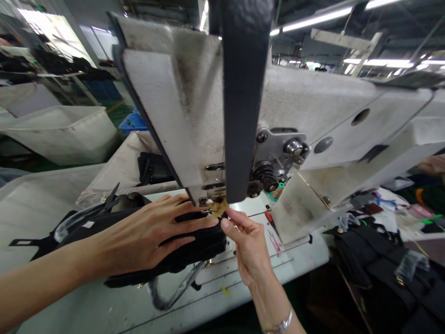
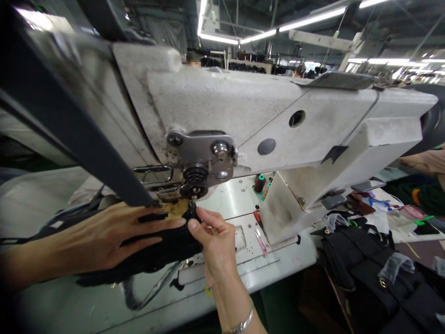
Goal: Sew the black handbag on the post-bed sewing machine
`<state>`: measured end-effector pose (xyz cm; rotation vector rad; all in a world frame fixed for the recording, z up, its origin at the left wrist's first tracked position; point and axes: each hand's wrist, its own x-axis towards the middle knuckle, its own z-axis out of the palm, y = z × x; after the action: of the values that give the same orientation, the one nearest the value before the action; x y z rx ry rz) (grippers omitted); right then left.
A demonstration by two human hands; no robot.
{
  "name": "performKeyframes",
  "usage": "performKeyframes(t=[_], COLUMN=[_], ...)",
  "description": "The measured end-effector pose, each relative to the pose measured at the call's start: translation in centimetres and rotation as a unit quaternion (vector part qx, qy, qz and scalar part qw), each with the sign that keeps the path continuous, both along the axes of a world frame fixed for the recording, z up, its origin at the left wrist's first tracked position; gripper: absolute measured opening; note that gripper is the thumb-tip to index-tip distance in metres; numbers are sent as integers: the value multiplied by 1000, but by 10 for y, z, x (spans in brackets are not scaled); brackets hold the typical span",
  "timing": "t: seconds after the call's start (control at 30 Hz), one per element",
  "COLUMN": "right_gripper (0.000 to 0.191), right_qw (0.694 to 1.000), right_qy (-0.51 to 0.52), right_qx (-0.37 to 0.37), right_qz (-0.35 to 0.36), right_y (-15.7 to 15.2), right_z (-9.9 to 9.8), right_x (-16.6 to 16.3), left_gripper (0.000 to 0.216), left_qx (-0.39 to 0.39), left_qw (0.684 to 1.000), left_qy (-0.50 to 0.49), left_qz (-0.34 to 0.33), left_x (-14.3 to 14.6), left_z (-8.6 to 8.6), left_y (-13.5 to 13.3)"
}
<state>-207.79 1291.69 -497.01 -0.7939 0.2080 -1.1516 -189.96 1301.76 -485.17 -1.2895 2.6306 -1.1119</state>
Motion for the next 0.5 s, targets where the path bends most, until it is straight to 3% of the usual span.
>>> performKeyframes(t=[0.2, 0.4, 0.5], right_gripper=[36, 37, 34], right_qw=[1000, 1000, 999], right_qy=[3, -10, -11], right_qx=[-20, -28, -36], right_qz=[-3, -1, -4], right_y=[1, 3, 2], right_z=[2, 0, 0], right_x=[-2, -3, -2], left_gripper=[57, 54, 55], left_qx=[44, 31, 41], left_qw=[998, 996, 997], left_qy=[14, 63, 37], left_qz=[37, 49, 59], left_x=[-7, -9, -11], left_z=[4, -1, 2], left_y=[-1, 0, 1])
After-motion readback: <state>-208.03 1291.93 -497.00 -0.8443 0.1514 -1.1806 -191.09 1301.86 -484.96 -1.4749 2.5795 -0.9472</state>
